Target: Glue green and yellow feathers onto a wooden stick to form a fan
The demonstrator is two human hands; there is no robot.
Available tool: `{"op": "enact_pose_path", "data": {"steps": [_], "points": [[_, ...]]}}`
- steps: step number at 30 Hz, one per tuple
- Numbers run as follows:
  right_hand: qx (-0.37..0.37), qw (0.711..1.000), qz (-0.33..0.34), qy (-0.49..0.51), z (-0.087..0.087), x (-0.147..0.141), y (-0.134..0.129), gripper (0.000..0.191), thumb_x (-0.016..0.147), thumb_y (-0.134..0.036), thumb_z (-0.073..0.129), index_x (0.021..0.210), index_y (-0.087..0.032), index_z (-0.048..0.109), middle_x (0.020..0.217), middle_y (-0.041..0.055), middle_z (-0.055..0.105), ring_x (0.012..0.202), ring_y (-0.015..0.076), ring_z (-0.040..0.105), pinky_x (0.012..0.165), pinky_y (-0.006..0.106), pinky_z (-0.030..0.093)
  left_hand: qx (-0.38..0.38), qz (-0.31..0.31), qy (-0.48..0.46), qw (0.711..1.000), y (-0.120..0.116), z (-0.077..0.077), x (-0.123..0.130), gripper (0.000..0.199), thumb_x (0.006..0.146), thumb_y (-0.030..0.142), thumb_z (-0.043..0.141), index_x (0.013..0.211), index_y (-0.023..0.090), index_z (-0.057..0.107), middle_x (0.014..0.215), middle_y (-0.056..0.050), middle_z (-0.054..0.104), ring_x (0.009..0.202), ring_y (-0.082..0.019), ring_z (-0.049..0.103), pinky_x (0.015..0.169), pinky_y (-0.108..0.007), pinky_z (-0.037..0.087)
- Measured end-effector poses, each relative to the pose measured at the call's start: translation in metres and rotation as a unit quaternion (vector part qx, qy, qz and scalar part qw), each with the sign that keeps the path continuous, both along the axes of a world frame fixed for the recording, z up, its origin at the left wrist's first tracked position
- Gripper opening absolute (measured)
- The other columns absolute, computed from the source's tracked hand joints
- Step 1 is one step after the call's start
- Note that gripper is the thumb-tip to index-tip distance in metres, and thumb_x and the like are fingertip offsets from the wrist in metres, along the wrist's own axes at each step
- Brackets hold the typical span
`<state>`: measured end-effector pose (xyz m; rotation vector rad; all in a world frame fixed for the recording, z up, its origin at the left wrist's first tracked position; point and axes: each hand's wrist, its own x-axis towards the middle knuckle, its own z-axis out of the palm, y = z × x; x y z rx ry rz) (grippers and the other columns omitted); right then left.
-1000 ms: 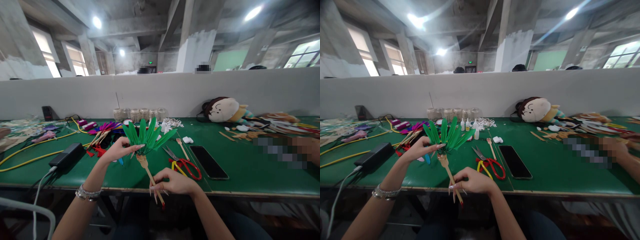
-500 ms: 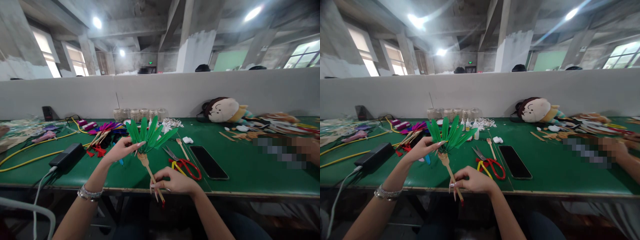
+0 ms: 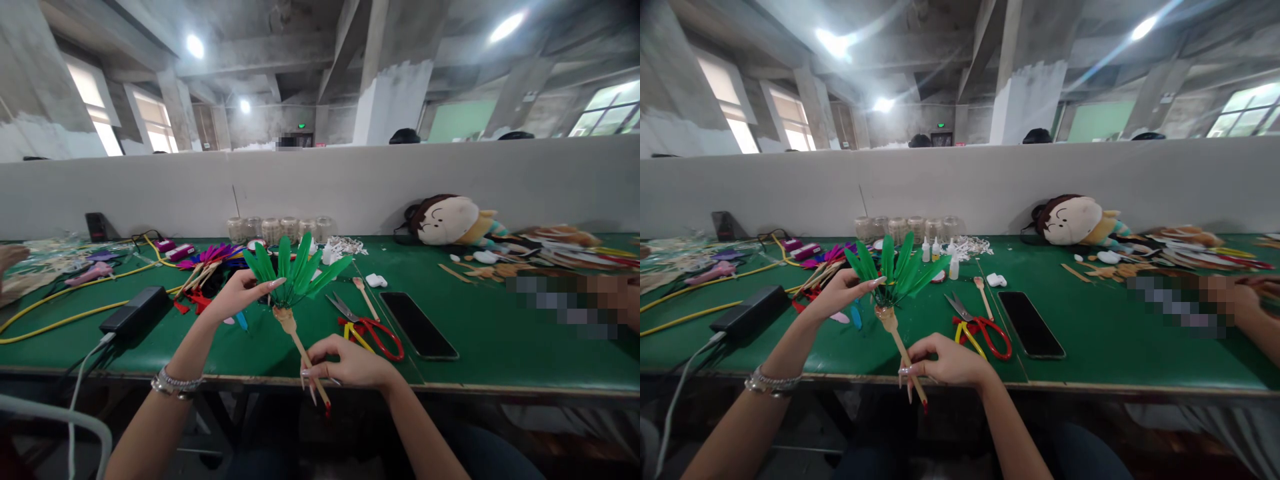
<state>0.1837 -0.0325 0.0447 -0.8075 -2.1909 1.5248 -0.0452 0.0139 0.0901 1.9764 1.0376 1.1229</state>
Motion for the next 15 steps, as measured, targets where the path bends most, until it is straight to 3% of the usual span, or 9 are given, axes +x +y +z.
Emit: {"op": "enact_pose_path", "data": {"steps": [12,15], "points": [[0.003,1.000,0.007,-0.003,-0.0011,0.0013,-0.0008,0.028,0.075,-0.036,0.058,0.080,-0.011,0.069,0.072,0.0044,0.067,0.071,0.0154,0.060,0.070,0.023,0.044,0.050,0.036,0.051,0.997,-0.0026,0.0022,0.0030,0.033,0.072,0.042,0.058,0.064,0.011,0.061,0.049,0.004,0.040,0.047,-0.005,0.028,0.041,-0.020,0.023],[-0.004,1.000,0.011,-0.006,-0.0015,0.0018,-0.0008,0.030,0.074,-0.038,0.058,0.082,-0.012,0.069,0.072,0.0042,0.067,0.071,0.0158,0.060,0.070,0.024,0.044,0.029,0.013,0.039,0.999,-0.0013,0.0011,0.0010,0.031,0.072,0.042,0.058,0.071,0.011,0.063,0.051,0.002,0.045,0.048,-0.007,0.034,0.042,-0.021,0.025]]}}
